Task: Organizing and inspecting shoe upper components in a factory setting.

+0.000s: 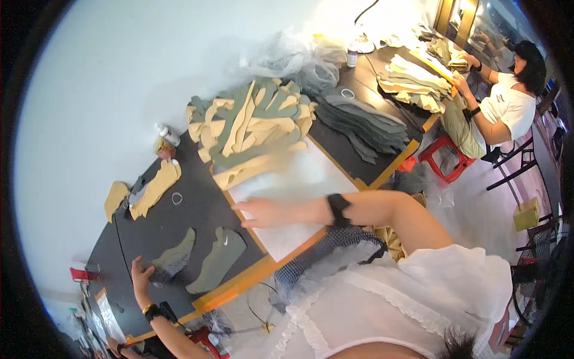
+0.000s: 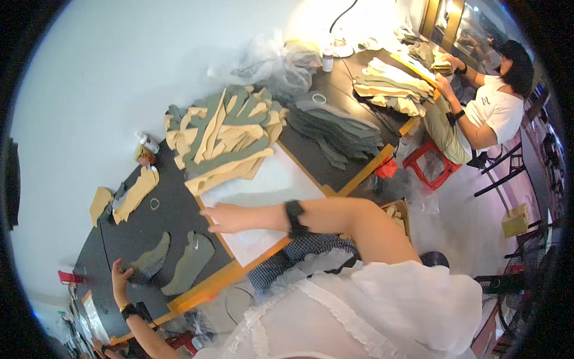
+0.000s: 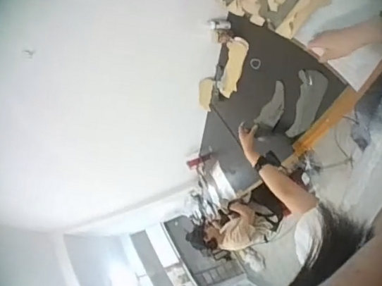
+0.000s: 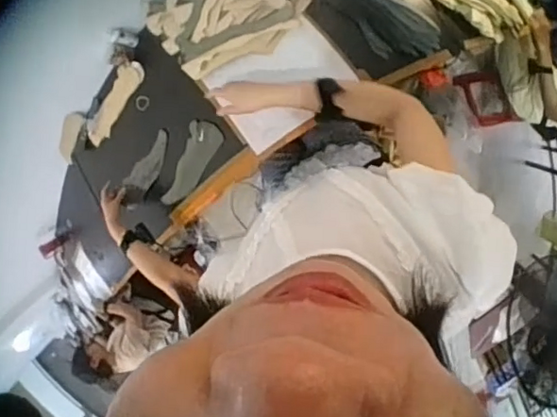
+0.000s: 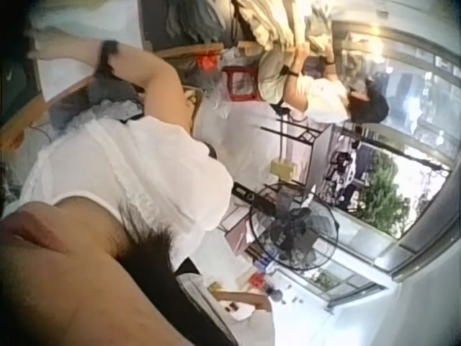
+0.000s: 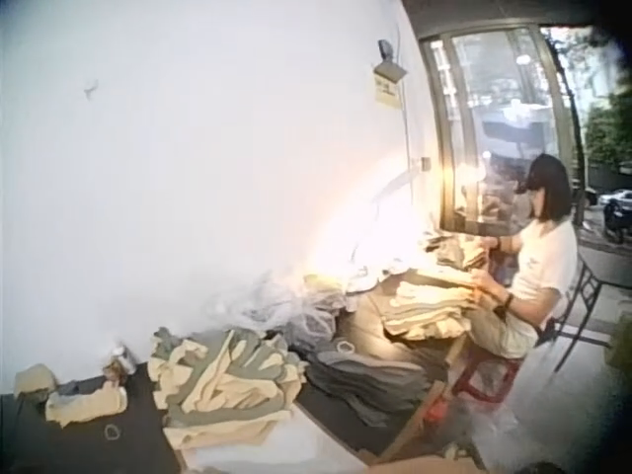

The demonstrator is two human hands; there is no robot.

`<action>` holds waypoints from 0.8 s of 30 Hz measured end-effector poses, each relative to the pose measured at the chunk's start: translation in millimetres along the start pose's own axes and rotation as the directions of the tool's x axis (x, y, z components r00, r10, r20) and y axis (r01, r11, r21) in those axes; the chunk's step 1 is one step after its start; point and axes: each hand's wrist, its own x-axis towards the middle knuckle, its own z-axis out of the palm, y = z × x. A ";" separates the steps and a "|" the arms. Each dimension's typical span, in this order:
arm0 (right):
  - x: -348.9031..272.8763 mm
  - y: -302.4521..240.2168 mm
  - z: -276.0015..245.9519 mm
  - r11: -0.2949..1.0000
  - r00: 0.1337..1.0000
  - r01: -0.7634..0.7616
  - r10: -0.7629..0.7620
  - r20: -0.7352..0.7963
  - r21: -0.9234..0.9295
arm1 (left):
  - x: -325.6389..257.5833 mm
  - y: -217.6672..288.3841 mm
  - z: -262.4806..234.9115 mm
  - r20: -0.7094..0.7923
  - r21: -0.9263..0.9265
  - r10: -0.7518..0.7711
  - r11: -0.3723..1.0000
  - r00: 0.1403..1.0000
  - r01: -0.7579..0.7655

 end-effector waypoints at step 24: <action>-254.0 3.4 -290.2 0.914 0.334 -0.253 0.391 -0.858 0.318 | -31.0 391.2 244.4 0.219 -0.205 0.496 0.865 0.840 -0.458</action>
